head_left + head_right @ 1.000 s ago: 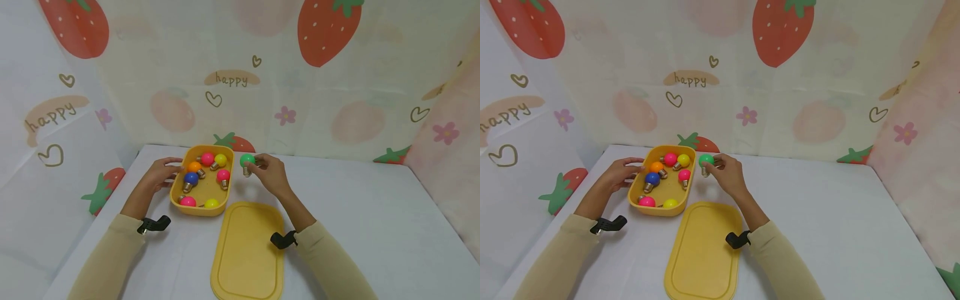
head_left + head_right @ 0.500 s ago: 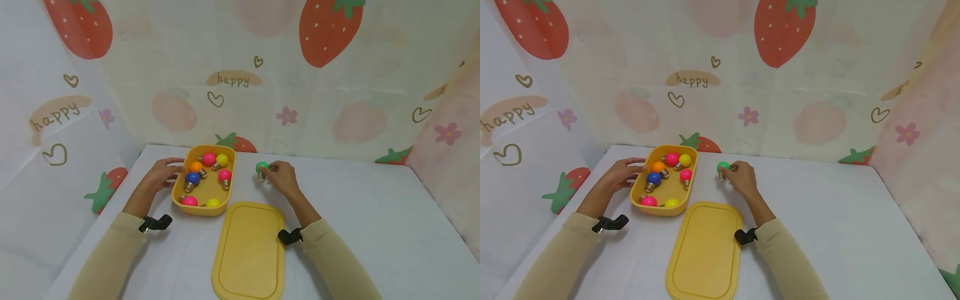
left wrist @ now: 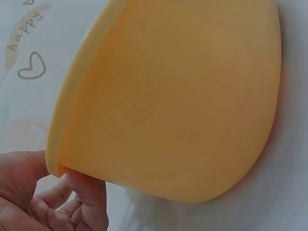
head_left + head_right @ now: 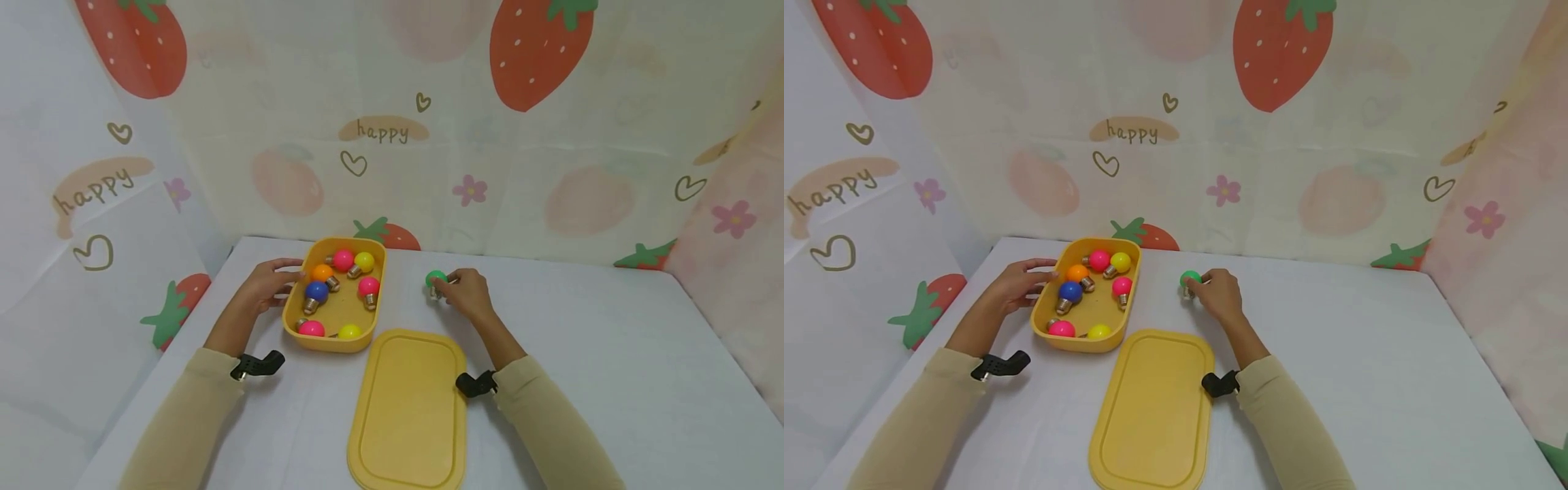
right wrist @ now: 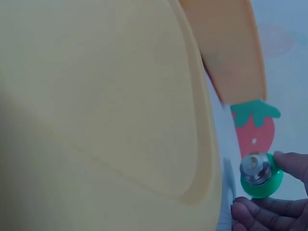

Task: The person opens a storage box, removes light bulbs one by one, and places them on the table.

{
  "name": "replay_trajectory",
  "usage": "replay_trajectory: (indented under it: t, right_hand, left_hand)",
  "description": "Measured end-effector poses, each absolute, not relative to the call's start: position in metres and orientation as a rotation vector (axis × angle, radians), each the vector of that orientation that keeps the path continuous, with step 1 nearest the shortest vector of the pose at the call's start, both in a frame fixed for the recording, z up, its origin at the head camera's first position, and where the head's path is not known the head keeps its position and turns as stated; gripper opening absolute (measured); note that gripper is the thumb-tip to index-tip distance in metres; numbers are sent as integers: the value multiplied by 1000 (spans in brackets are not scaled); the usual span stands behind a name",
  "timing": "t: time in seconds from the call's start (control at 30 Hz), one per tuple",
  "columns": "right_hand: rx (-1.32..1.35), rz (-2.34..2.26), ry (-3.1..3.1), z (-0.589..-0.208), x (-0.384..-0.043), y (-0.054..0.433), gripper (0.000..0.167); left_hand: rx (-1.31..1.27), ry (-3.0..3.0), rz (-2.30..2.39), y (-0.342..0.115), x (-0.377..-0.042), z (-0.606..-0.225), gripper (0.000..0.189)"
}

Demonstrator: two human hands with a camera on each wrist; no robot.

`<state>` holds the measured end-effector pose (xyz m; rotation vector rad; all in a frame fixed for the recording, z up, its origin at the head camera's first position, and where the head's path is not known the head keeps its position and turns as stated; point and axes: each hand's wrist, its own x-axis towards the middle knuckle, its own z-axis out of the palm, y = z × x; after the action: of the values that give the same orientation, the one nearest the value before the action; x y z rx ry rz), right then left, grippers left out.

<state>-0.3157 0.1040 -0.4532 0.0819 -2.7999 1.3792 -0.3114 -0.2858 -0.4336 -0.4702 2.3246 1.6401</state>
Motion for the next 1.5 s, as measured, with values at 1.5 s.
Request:
replay_trajectory:
  t: [1.5]
  right_hand:
    - [38,1299,-2957,-445,-315,106,48]
  left_hand:
    - [-387,2412,1553,-287,-312,-432,57]
